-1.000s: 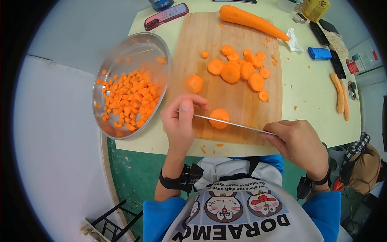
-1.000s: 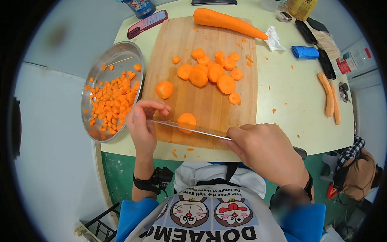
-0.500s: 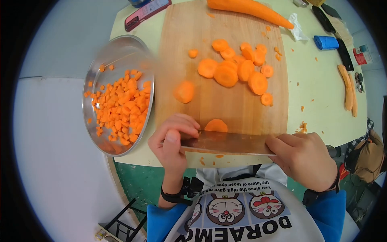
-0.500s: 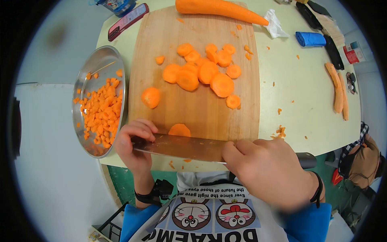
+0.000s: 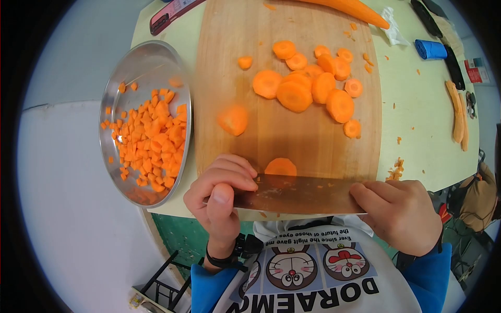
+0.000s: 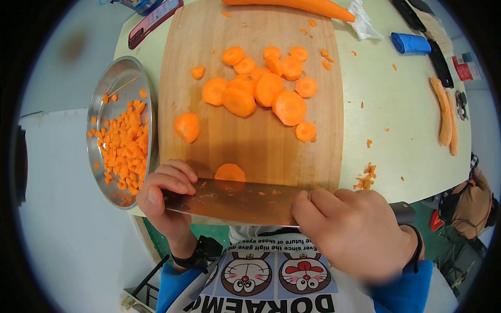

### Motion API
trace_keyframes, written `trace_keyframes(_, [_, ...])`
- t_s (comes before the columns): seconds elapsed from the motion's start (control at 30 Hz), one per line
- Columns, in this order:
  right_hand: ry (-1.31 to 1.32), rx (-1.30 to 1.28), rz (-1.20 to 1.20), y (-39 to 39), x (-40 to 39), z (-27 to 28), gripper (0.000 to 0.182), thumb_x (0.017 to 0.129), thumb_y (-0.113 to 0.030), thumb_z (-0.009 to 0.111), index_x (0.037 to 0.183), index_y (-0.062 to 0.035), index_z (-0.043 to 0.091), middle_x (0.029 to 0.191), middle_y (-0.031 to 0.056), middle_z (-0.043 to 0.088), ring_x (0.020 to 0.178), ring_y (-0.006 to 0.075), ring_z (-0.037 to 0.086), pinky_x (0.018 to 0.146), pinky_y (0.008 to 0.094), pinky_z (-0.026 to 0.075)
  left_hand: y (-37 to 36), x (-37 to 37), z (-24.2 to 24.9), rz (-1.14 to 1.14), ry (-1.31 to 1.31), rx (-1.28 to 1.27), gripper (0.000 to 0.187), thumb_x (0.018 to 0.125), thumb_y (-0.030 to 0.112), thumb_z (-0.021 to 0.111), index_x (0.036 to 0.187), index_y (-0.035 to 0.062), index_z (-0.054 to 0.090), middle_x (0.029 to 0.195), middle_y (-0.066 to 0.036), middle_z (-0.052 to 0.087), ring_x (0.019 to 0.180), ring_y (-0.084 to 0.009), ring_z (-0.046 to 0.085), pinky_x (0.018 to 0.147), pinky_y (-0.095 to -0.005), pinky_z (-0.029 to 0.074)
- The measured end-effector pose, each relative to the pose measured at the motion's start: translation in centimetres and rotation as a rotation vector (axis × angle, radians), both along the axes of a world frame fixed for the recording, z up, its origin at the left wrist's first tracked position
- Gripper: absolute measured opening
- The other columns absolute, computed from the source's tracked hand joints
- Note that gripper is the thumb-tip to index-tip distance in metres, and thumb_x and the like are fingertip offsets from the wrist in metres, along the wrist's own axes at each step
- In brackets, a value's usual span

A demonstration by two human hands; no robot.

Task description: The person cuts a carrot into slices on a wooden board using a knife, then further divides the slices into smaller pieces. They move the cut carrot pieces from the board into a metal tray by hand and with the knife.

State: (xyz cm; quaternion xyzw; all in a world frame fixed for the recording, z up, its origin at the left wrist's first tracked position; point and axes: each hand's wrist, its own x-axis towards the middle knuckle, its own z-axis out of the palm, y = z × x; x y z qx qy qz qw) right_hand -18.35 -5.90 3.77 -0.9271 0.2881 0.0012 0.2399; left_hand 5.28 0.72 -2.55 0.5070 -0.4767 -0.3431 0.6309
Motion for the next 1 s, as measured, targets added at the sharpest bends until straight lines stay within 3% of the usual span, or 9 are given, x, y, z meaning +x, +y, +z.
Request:
trace_keyframes(0.13, [-0.003,0.007,-0.001,-0.13,0.31,0.23,0.02,0.069,-0.01,0.06,0.086,-0.0026,0.052,0.065,0.0042,0.047,0.052,0.0186,0.055,0.04,0.0303,0.041,-0.1,-0.12,0.23,0.031,-0.014,0.008,0.036,0.086,0.024,0.047,0.069,-0.005,0.057,0.069,-0.014,0.056,0.068,-0.0245,0.054,0.061,-0.0312,0.043])
trace_keyframes(0.2, [0.043,0.042,-0.001,-0.31,0.46,0.58,0.019,0.069,-0.011,0.061,0.084,-0.0043,0.052,0.065,0.0041,0.048,0.053,0.0193,0.055,0.041,0.0312,0.042,-0.35,-0.32,0.41,0.036,-0.106,0.052,0.04,0.091,0.028,0.036,0.068,-0.0019,0.051,0.06,-0.013,0.051,0.061,-0.0245,0.049,0.059,-0.0328,0.041])
trace_keyframes(0.5, [0.06,0.039,-0.013,-0.58,0.74,0.78,0.014,0.069,-0.01,0.061,0.077,-0.0062,0.05,0.061,0.0041,0.047,0.052,0.0203,0.055,0.042,0.032,0.042,-0.07,-0.1,0.4,0.022,-0.08,0.123,0.041,0.092,0.027,0.035,0.07,-0.0031,0.053,0.061,-0.013,0.051,0.061,-0.0227,0.049,0.056,-0.0306,0.038])
trace_keyframes(1.0, [0.081,0.023,-0.031,0.02,1.04,0.43,0.016,0.067,-0.006,0.056,0.082,-0.004,0.05,0.063,0.0048,0.046,0.051,0.0197,0.055,0.04,0.0312,0.041,-0.79,0.15,0.37,-0.004,-0.051,0.146,0.041,0.088,0.027,0.039,0.063,-0.0029,0.053,0.059,-0.014,0.05,0.059,-0.0223,0.046,0.054,-0.0304,0.035])
